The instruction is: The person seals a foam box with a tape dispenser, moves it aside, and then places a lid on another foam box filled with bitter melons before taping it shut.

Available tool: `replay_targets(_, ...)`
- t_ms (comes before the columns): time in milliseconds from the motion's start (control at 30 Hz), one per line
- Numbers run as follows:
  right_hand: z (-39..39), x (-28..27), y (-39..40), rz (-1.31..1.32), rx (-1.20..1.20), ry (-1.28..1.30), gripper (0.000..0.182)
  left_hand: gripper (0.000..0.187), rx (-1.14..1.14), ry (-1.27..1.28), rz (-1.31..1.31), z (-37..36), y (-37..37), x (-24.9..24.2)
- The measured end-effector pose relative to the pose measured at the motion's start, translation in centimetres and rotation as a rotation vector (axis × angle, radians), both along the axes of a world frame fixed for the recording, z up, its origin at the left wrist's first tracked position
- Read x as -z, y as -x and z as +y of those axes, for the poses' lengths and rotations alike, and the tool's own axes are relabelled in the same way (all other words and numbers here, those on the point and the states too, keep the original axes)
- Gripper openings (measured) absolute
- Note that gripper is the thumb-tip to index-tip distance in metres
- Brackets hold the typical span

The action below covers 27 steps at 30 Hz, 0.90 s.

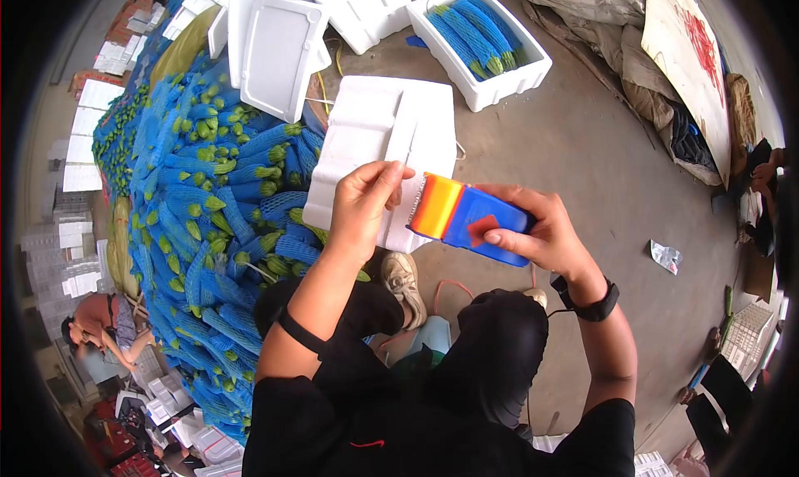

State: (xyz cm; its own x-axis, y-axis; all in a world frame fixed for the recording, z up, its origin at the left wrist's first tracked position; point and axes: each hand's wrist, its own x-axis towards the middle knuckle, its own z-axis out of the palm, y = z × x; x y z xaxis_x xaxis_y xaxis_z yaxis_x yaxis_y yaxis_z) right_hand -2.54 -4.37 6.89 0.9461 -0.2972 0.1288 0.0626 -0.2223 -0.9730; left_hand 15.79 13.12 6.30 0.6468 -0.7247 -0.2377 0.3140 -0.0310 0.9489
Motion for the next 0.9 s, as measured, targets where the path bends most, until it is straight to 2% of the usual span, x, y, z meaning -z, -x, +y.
replay_targets(33, 0.3, -0.5, -0.4, 0.08, 0.01, 0.054, 0.045, 0.015, -0.052, -0.09, -0.171, -0.1, -0.6, -0.2)
replay_targets(100, 0.3, -1.4, -1.0, 0.24, 0.035, 0.161, 0.047, 0.02, -0.145, -0.166, -0.349, 0.6, -3.1, 0.4)
replay_targets(167, -1.0, -1.8, -0.6, 0.307, 0.027, 0.085, 0.043, 0.018, -0.204, -0.173, -0.434, 2.9, -8.3, 1.7)
replay_targets(233, -2.4, -1.3, 0.3, 0.304, 0.069, 0.192, 0.041, 0.018, -0.288, -0.303, -0.521, 4.1, -12.8, 1.9)
replay_targets(300, -2.7, -0.5, -0.1, 0.383, 0.082, 0.196, 0.039, 0.02, -0.259, -0.381, -0.736, 4.2, -14.8, 5.5)
replay_targets(333, -2.8, 0.2, -0.5, 0.411, 0.079, 0.244, 0.039, 0.023, -0.218, -0.514, -0.879, 4.2, -15.2, 7.4)
replay_targets(367, -3.0, 0.8, -0.8, 0.441, 0.075, 0.291, 0.039, 0.026, -0.15, -0.548, -0.864, 4.3, -16.1, 9.1)
replay_targets(433, -3.2, 2.2, -1.3, 0.473, 0.065, 0.251, 0.041, 0.044, -0.25, -0.653, -0.856, 4.8, -17.1, 11.2)
replay_targets(533, -4.2, 6.6, -2.0, 0.392, -0.021, 0.209, 0.051, 0.056, -0.003, -0.426, 0.135, 5.1, -13.9, 8.8)
replay_targets(567, -4.4, 8.3, -2.7, 0.363, -0.07, 0.174, 0.055, 0.053, 0.243, -0.225, -0.056, 8.6, -16.1, 16.4)
replay_targets(633, -4.1, 10.8, -4.5, 0.369, -0.204, 0.177, 0.069, 0.051, 0.334, -0.082, -0.034, 8.5, -14.4, 17.4)
replay_targets(700, -4.1, 14.0, -5.3, 0.256, -0.263, -0.077, 0.07, 0.056, 0.456, 0.044, 0.445, 8.3, -13.4, 16.1)
replay_targets(800, -4.0, 13.7, -1.7, 0.233, -0.207, -0.074, 0.074, 0.067, 0.117, 0.028, 0.724, 4.7, -10.0, 12.8)
replay_targets(900, -3.3, 7.2, 2.8, 0.296, -0.111, -0.05, 0.073, 0.069, 0.342, 0.325, 0.853, 1.3, -6.9, 11.2)
